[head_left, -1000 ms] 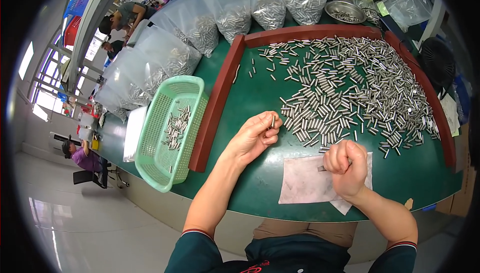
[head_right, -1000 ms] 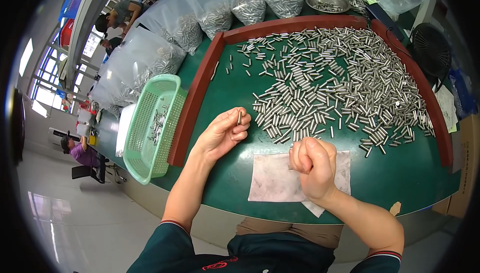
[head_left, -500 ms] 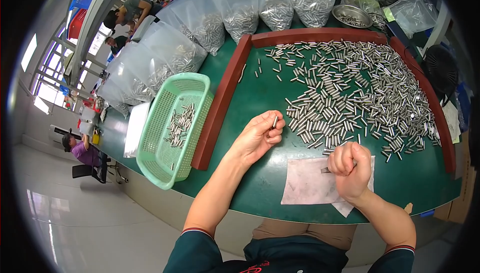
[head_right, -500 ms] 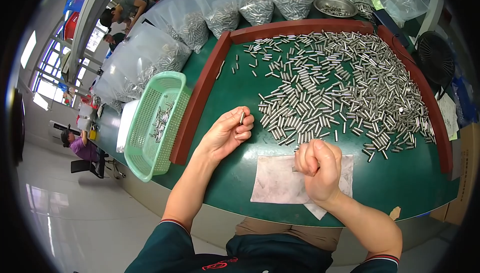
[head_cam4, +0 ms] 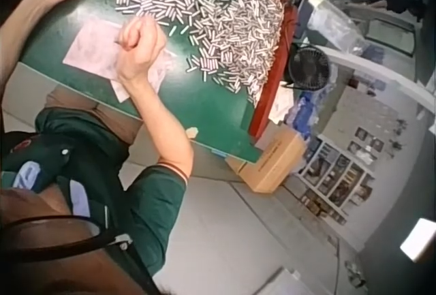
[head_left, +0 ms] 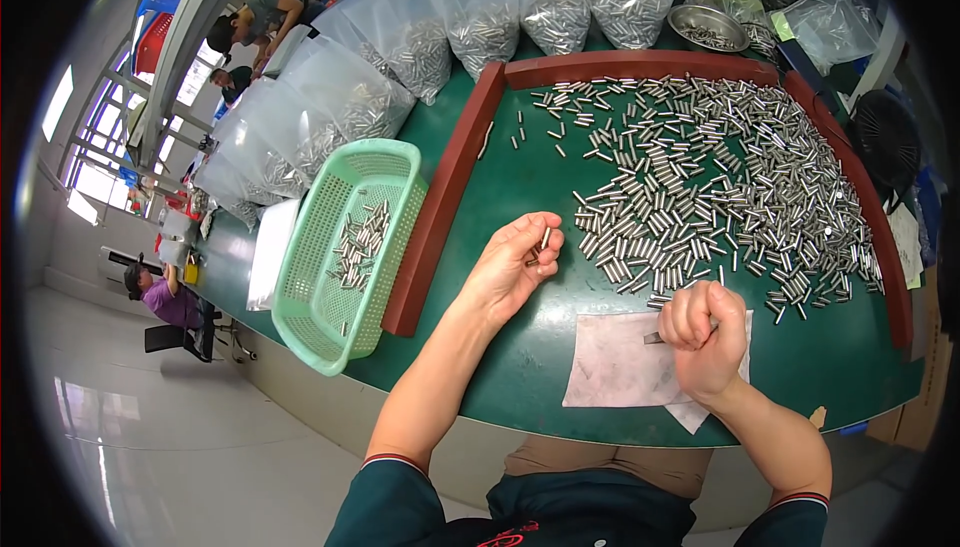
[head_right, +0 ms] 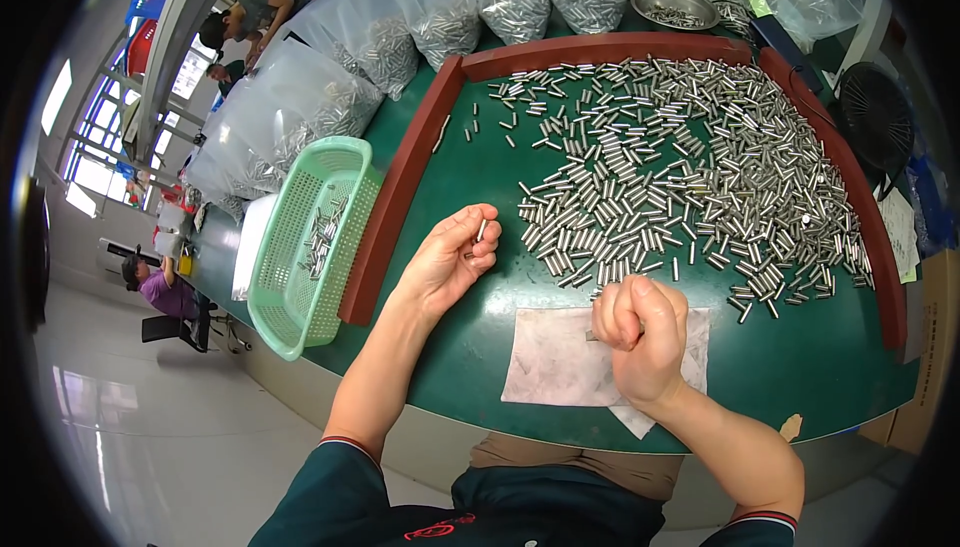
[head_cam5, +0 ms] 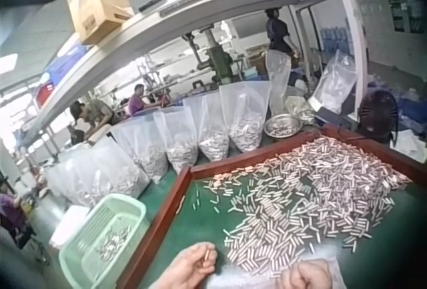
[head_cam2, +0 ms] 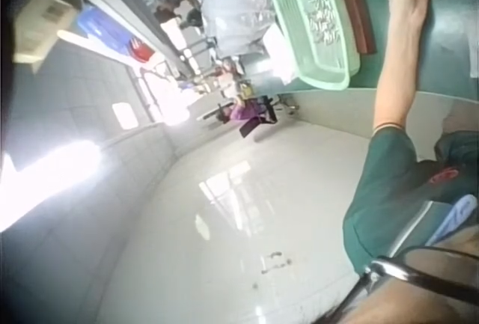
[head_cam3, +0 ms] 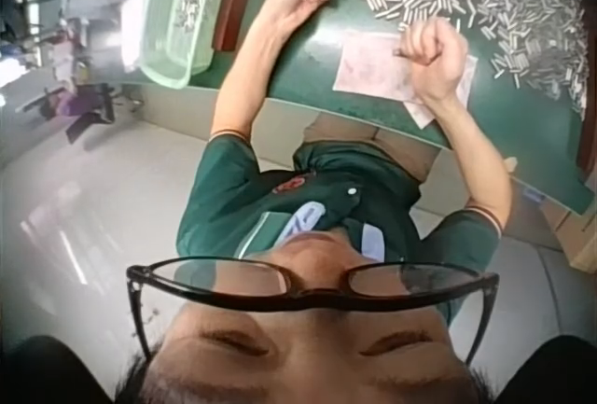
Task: Assembling small metal hardware components at a workbench.
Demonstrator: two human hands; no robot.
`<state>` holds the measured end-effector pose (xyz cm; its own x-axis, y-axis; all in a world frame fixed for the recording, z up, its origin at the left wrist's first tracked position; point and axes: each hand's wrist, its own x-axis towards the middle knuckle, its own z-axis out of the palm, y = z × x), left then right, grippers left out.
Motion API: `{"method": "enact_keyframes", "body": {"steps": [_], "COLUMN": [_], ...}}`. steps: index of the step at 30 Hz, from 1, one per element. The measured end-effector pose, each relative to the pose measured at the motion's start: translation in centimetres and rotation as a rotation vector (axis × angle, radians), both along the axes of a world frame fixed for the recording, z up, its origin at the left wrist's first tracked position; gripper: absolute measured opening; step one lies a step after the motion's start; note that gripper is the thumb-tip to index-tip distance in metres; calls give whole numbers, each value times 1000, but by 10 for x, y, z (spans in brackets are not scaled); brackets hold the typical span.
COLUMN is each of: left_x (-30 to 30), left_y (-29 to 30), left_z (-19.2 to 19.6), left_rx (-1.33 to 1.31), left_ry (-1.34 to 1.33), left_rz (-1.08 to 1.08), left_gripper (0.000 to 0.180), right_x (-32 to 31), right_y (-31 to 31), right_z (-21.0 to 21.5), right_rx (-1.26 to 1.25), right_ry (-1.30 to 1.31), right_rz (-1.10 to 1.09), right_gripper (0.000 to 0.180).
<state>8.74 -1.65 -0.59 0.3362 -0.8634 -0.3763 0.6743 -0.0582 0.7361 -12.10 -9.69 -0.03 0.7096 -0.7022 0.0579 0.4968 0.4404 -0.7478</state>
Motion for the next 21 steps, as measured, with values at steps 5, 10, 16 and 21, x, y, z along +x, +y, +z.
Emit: {"method": "enact_keyframes", "body": {"steps": [5, 10, 16, 21], "left_x": [-4, -7, -6, -4], "left_y": [-5, -12, -32, -34], "left_z": [4, -2, -14, -20], "left_rx": [42, 203, 93, -93], "left_ry": [-303, -1281, -1727, -1802], "left_rz": [-10, -19, 33, 24], "left_gripper": [26, 12, 12, 11], "right_x": [-1, 0, -1, 0], "right_y": [-1, -2, -3, -2], "right_z": [0, 1, 1, 2], "right_rx": [0, -2, 3, 6], "right_ry": [11, 4, 19, 19], "right_rz": [-2, 18, 12, 17], "right_gripper": [39, 39, 39, 38]}}
